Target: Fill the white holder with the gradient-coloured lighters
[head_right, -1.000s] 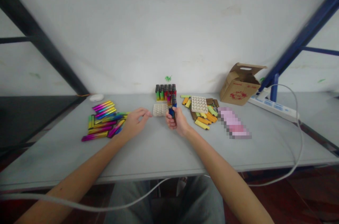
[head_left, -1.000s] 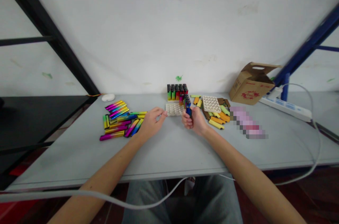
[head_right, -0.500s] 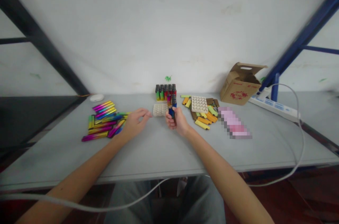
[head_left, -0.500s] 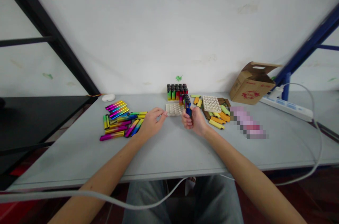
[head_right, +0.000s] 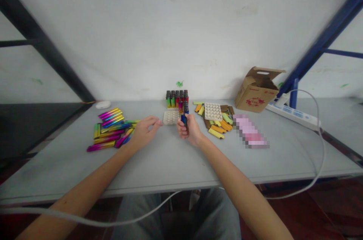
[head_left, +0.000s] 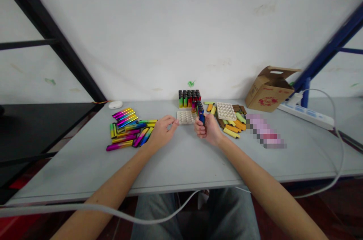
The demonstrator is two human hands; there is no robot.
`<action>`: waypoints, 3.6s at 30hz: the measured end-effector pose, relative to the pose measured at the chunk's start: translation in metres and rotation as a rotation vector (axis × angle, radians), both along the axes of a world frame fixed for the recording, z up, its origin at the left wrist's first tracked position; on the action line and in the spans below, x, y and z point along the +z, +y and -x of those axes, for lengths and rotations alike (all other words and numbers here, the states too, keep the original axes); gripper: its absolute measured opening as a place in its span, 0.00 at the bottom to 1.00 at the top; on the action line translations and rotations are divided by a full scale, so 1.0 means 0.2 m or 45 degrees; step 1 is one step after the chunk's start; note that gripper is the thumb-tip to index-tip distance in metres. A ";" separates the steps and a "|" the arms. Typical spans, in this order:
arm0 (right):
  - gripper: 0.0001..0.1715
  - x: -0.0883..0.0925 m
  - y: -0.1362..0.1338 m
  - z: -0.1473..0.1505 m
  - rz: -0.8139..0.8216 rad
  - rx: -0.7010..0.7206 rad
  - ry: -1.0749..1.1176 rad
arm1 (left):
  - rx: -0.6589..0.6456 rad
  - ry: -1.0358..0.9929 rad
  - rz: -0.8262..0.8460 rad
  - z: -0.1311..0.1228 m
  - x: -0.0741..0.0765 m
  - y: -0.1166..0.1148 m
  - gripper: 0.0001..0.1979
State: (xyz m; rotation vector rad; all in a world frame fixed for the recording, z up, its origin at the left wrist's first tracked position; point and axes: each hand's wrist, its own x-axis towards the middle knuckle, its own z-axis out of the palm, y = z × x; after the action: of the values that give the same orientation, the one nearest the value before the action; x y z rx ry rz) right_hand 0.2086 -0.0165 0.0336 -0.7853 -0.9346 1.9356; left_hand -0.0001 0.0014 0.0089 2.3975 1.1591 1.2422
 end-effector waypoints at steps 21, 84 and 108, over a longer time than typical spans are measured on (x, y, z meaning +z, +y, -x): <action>0.16 -0.05 -0.01 0.04 -0.351 -0.152 -0.092 | -0.047 -0.012 -0.036 -0.01 0.01 -0.02 0.10; 0.14 -0.11 -0.01 -0.02 -1.604 0.080 -1.442 | 0.063 -0.146 0.193 -0.32 -0.01 0.37 0.10; 0.13 -0.12 0.00 -0.03 -1.646 0.076 -1.448 | 0.261 0.031 0.093 -0.27 0.01 0.28 0.10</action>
State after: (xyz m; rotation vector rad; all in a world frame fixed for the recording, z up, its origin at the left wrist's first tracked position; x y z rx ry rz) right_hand 0.2145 -0.0170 0.0089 -0.9408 -2.4512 0.3947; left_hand 0.0531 0.0574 0.0100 2.2945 1.4619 1.2070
